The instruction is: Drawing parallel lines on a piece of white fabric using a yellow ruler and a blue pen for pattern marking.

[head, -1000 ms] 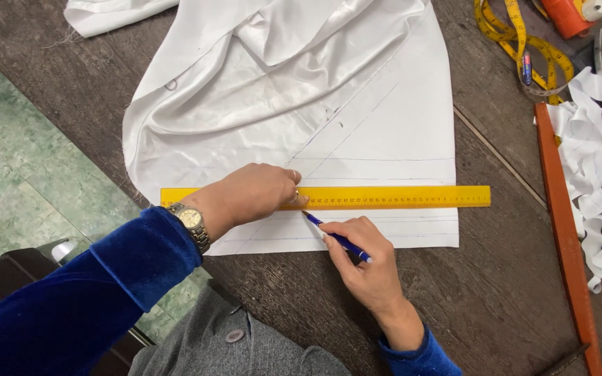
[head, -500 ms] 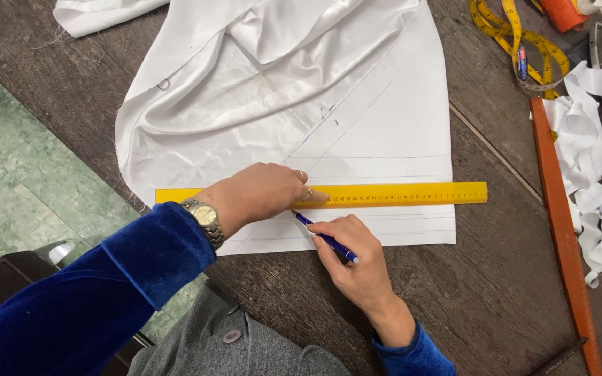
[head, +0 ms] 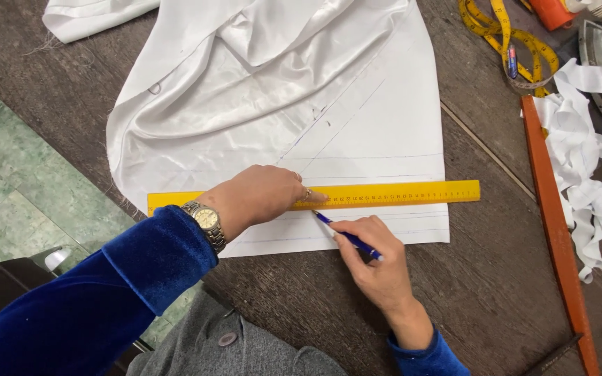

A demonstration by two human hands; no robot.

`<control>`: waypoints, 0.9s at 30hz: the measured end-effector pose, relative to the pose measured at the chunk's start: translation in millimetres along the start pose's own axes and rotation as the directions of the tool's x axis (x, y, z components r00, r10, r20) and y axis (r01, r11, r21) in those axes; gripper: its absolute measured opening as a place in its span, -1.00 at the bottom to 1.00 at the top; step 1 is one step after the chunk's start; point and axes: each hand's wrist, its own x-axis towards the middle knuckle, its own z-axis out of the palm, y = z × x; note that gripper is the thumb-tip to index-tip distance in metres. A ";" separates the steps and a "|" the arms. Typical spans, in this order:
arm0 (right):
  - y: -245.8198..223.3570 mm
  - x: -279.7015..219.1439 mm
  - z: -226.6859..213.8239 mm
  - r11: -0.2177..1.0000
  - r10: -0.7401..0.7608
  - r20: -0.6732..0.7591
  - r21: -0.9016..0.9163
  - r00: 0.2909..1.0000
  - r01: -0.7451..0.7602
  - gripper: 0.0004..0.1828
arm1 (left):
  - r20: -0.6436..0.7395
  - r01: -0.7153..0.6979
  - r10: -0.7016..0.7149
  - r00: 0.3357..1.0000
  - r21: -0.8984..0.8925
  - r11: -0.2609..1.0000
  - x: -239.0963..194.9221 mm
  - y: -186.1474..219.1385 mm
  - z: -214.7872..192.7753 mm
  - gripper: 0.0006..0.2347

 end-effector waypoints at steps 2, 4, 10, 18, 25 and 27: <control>4.9 -1.4 -7.3 1.000 0.001 -0.010 -0.017 1.000 -0.001 -0.85 | -0.027 -0.011 0.011 1.000 0.006 1.000 3.3 -2.6 7.5 -0.74; 9.1 -3.2 -14.5 0.999 0.001 -0.020 -0.034 1.000 -0.002 -0.85 | -0.054 -0.022 0.023 0.998 0.013 1.000 8.9 -4.2 16.6 -0.75; 17.3 -10.6 -27.9 0.999 0.025 -0.090 -0.046 0.996 -0.029 -0.85 | -0.187 -0.112 0.109 0.976 -0.004 0.994 36.7 -6.4 41.8 -0.82; 12.0 -13.3 -22.9 0.995 -0.044 -0.025 -0.086 0.999 0.042 -0.88 | -0.226 -0.306 0.304 0.926 0.026 0.952 64.2 -6.7 56.7 -0.78; 13.4 -12.9 -20.4 0.994 -0.075 -0.001 -0.080 0.997 0.074 -0.86 | -0.072 -0.222 0.217 0.973 -0.067 0.973 71.7 9.6 36.4 -0.73; 13.2 -12.5 -19.7 0.994 -0.085 -0.001 -0.075 0.996 0.084 -0.86 | 0.031 -0.138 0.142 0.989 -0.093 0.986 73.4 13.8 30.1 -0.61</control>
